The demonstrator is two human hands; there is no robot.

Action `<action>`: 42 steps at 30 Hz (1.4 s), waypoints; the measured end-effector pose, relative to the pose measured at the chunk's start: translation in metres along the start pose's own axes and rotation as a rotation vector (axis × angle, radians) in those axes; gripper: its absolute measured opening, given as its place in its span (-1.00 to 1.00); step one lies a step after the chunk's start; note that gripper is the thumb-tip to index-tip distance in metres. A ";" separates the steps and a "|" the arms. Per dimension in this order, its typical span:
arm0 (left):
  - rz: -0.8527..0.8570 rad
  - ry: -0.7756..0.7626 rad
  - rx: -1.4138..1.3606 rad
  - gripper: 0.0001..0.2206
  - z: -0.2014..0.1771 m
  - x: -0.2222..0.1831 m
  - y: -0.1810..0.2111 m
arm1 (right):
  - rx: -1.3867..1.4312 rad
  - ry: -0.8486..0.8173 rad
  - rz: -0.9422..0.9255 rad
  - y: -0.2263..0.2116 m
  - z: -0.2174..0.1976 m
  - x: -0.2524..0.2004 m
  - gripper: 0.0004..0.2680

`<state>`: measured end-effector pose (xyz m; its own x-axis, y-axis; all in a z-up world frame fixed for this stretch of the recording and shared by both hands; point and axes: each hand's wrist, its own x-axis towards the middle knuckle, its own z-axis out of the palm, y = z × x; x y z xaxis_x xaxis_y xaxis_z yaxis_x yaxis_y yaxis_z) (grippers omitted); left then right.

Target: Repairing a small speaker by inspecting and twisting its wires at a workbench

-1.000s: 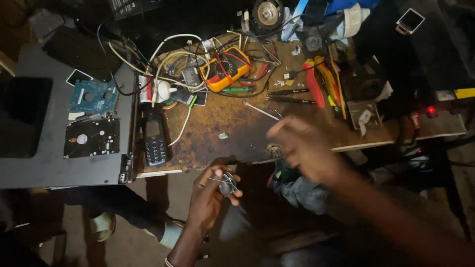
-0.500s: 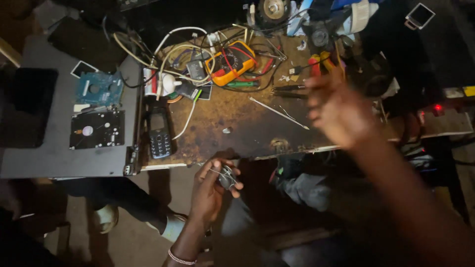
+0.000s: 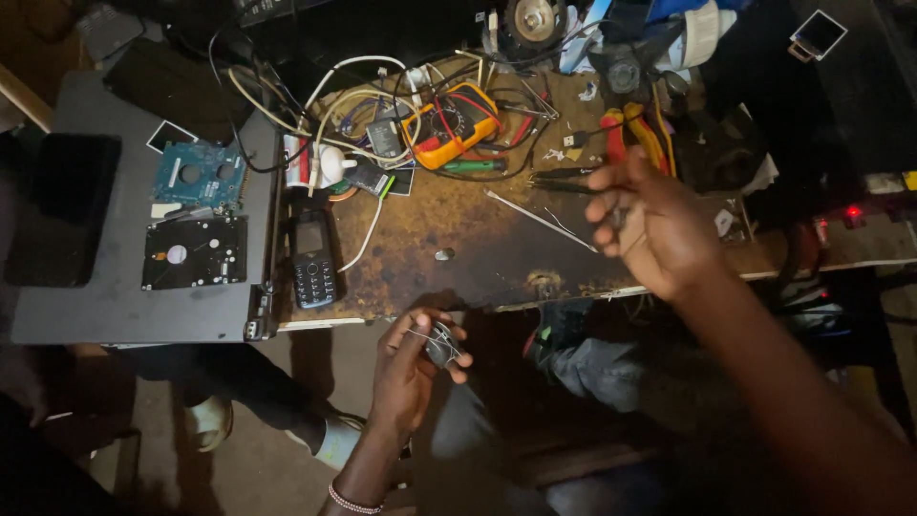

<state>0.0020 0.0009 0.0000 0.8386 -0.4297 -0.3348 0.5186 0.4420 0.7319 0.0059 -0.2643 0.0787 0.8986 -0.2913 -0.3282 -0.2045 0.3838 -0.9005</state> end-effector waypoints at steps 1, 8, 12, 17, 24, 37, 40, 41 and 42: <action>0.003 0.001 0.000 -0.73 0.000 0.000 -0.001 | -0.001 -0.003 -0.001 -0.005 0.001 0.000 -0.70; -0.009 0.006 -0.014 -0.74 0.003 -0.001 0.000 | -0.060 0.348 -0.005 -0.012 -0.011 0.026 -0.74; 0.002 -0.012 0.004 -0.73 0.001 0.000 -0.002 | -0.117 0.298 0.073 -0.007 0.006 0.026 -0.83; -0.029 0.025 0.006 -0.71 0.004 0.002 0.001 | -0.007 -0.145 0.121 0.046 0.047 0.002 -0.84; -0.113 0.175 -0.093 -0.82 -0.005 0.005 -0.009 | -0.010 -0.495 0.340 0.060 0.117 -0.069 -0.87; 0.016 0.057 0.139 -0.76 0.001 0.002 0.007 | -0.023 -0.557 0.409 0.046 0.133 -0.091 -0.86; 0.050 0.052 0.302 -0.74 0.002 0.001 0.009 | -0.046 -0.521 0.428 0.051 0.128 -0.090 -0.89; 0.014 0.066 0.290 -0.71 0.003 0.000 0.010 | -0.067 -0.513 0.428 0.049 0.128 -0.090 -0.89; -0.023 0.081 0.278 -0.69 0.005 -0.001 0.012 | -0.086 -0.504 0.428 0.048 0.127 -0.090 -0.89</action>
<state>0.0067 0.0025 0.0121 0.8437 -0.3680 -0.3909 0.4813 0.1959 0.8544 -0.0351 -0.1084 0.1010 0.7986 0.3245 -0.5068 -0.5948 0.2969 -0.7470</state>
